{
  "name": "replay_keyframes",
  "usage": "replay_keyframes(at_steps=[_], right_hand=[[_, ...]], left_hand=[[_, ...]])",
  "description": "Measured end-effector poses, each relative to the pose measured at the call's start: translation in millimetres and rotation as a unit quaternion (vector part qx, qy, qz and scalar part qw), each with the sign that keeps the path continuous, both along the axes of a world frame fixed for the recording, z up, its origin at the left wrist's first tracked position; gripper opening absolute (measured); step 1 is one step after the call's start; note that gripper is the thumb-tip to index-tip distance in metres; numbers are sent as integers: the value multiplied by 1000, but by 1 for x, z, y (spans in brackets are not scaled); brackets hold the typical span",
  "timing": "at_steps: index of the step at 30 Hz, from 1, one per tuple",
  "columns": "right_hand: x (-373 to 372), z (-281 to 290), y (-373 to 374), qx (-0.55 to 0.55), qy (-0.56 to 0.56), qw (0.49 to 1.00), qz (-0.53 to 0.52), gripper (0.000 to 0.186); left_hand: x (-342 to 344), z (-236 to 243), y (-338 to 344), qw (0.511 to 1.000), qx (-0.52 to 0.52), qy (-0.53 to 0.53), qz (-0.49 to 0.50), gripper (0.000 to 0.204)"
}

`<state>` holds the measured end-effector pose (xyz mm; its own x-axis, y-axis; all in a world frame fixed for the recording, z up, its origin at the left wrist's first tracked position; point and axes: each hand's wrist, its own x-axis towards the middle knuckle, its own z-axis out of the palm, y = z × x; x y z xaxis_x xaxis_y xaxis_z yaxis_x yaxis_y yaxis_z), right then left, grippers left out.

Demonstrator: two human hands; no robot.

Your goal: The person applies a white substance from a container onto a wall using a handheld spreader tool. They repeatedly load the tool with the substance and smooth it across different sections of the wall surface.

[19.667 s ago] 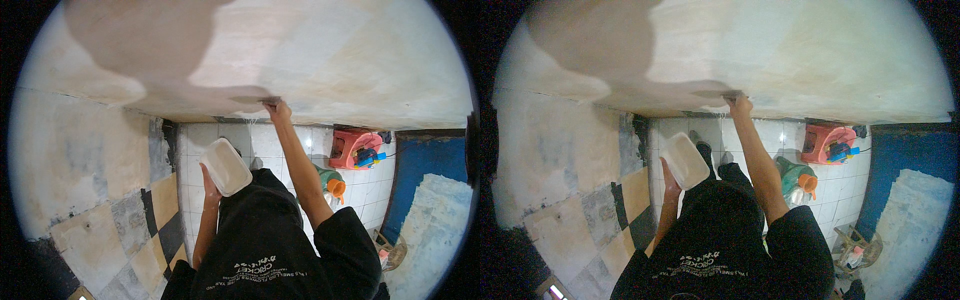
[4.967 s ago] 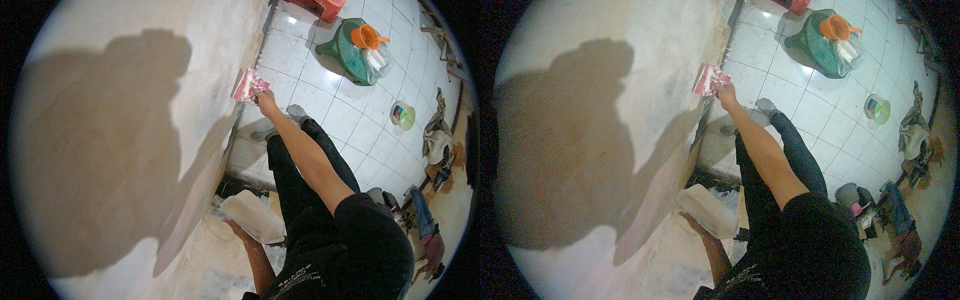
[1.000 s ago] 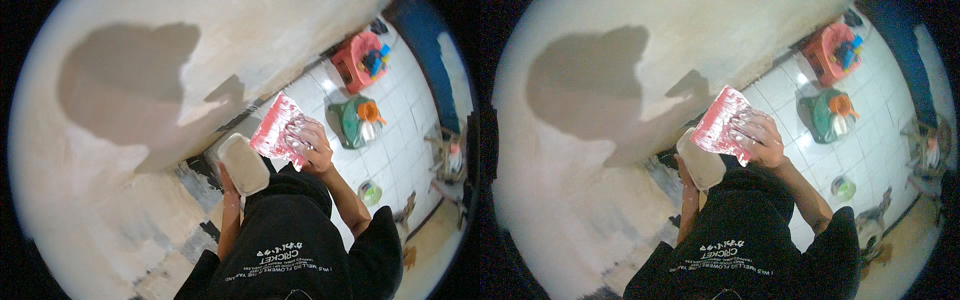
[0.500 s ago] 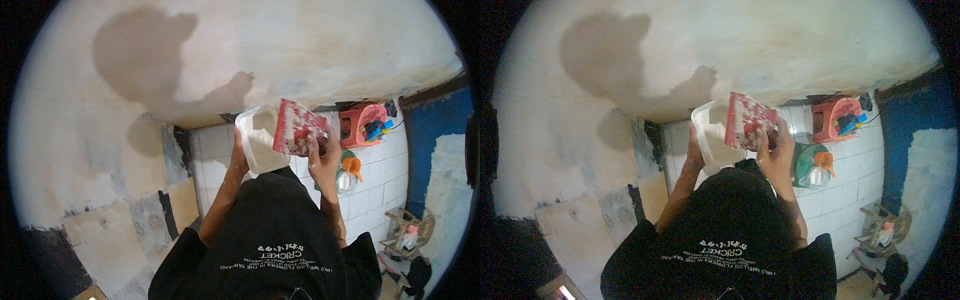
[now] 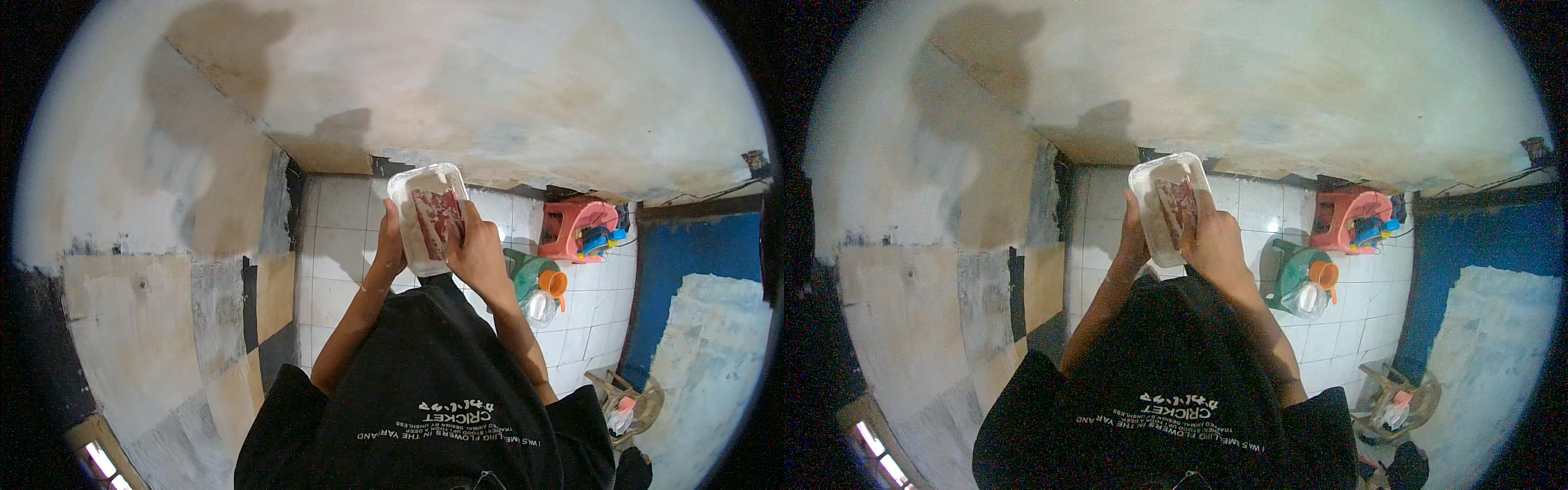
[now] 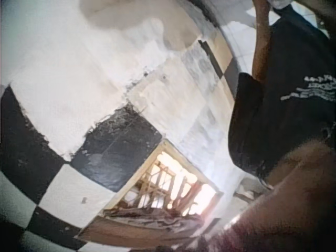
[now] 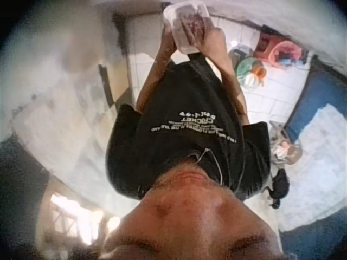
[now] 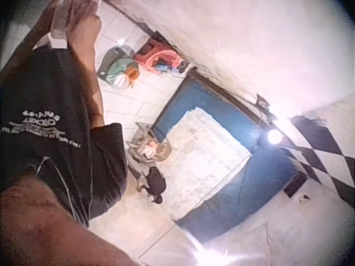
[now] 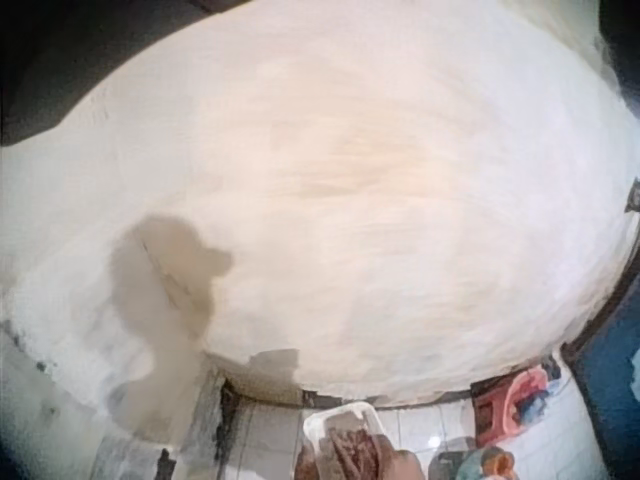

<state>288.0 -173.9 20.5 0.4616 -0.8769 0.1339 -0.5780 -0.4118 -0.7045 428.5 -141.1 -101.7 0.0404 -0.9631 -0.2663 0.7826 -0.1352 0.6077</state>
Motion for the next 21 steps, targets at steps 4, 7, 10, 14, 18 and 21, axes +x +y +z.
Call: replay_keyframes(at_steps=[4, 7, 10, 14, 18, 21], right_hand=[[12, 5, 16, -6, 11, 1000, -12, 24], [30, 3, 25, -32, -8, 999, 26, 23], [38, 1, 36, -15, 25, 998, 57, 26], [43, 10, 40, -9, -9, 1000, 27, 28], [56, 4, 46, -24, 17, 999, 42, 25], [59, 3, 43, -15, 6, 999, 43, 25]], left_hand=[[12, 8, 22, 999, -7, 25, 24, 80], [19, 10, 35, 999, -8, 4, 37, 79], [24, 14, 42, 998, -4, -4, 54, 76], [30, 27, 48, 996, -16, 13, 91, 73], [33, 17, 49, 995, -8, 17, 94, 75], [39, 8, 48, 998, 6, 30, 49, 80]])
